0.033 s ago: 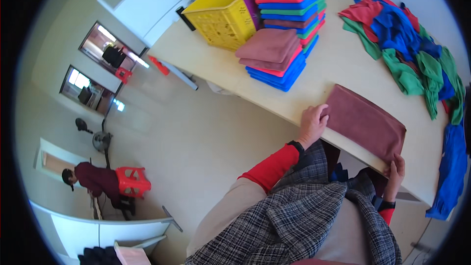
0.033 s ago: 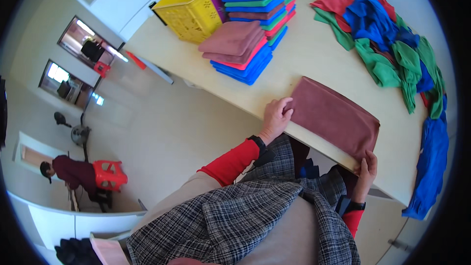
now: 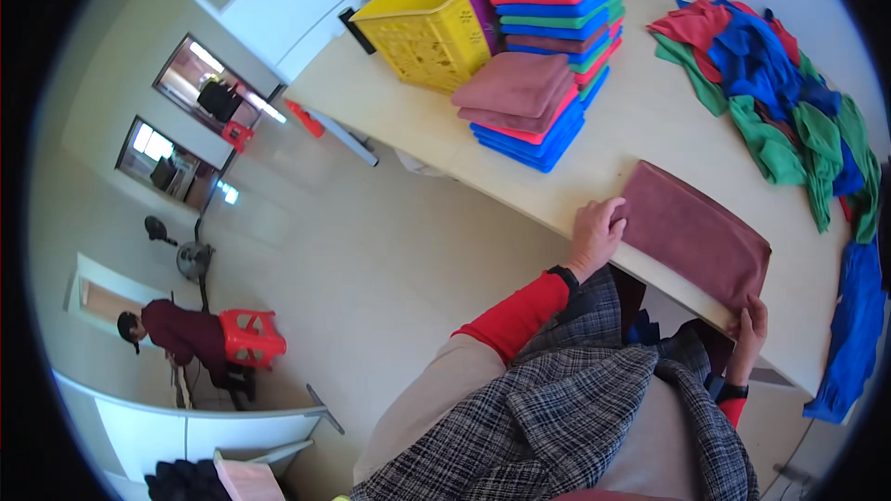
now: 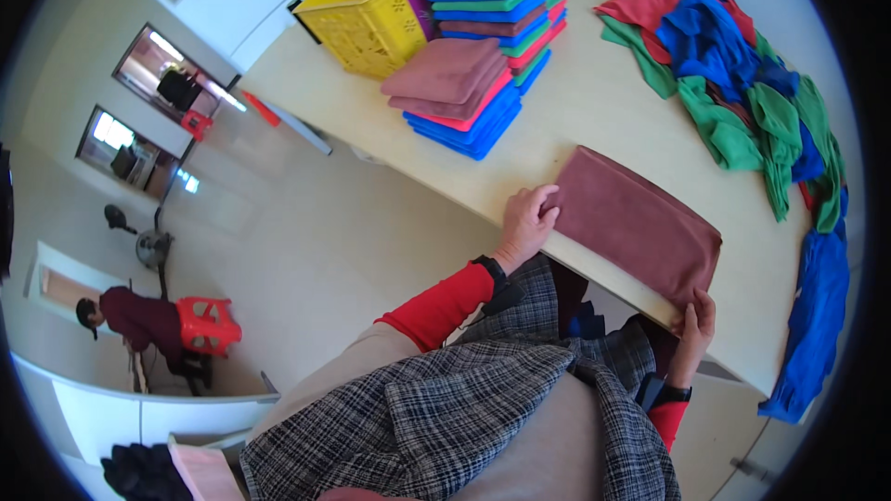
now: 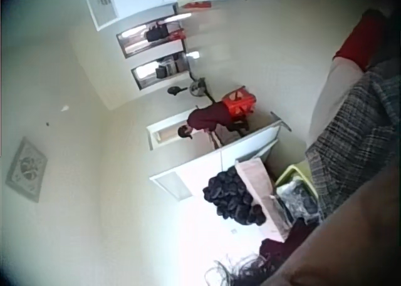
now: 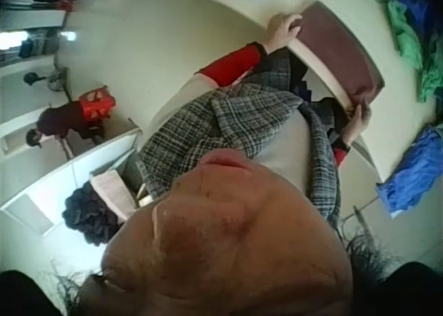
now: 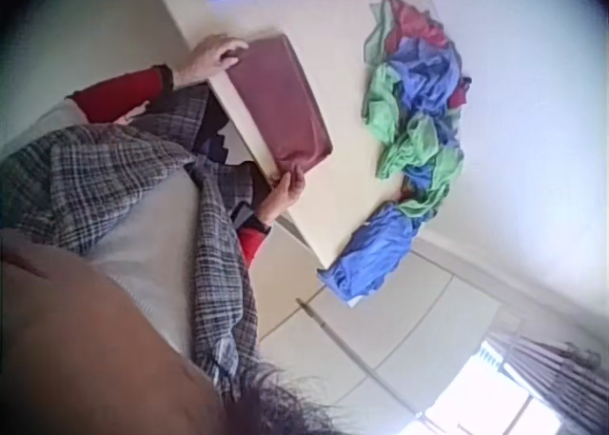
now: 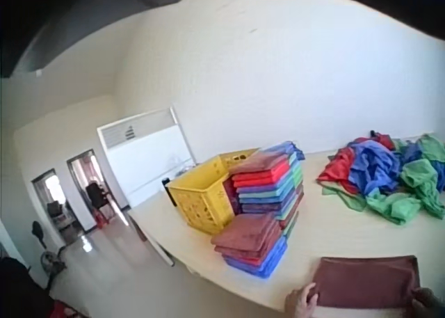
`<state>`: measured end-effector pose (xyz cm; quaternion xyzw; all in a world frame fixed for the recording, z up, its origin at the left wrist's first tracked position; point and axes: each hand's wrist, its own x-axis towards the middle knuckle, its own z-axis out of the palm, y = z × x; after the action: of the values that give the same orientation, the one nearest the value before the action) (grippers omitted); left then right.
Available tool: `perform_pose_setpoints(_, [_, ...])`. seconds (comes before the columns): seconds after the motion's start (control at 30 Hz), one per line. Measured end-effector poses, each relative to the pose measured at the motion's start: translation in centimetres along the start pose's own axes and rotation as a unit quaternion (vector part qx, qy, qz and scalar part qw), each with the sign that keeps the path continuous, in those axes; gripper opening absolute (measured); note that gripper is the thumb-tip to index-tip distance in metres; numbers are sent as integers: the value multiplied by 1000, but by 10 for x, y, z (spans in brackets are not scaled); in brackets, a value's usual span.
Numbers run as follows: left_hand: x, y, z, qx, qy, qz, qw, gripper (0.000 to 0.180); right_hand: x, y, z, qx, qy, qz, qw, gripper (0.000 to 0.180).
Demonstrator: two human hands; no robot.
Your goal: Folding colorful pieces of fabric neatly on a workbench.
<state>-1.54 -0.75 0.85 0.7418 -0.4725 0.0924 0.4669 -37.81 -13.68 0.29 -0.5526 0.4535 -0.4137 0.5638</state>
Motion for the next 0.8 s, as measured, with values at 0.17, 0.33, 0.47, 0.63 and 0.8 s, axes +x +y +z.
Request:
perform_pose_setpoints(0.17, [2,3,-3,-6,-11,-16,1000,41,6,12,-10,-8,2,-3,1000,31])
perform_pose_setpoints(0.33, [-1,0,-5,-1,-16,-26,1000,42,7,12,-6,-18,-15,-14,1000,33])
perform_pose_setpoints(0.47, [0,0,-6,-8,-15,-37,999,41,-2,6,-4,-24,6,6,1000,32])
perform_pose_setpoints(0.63, [-5,6,5,-51,-42,-63,996,37,-8,-13,0,-64,25,-9,998,31])
perform_pose_setpoints(0.8, [-3,-6,4,-104,-61,-102,988,37,-4,-41,19,-22,15,62,998,28])
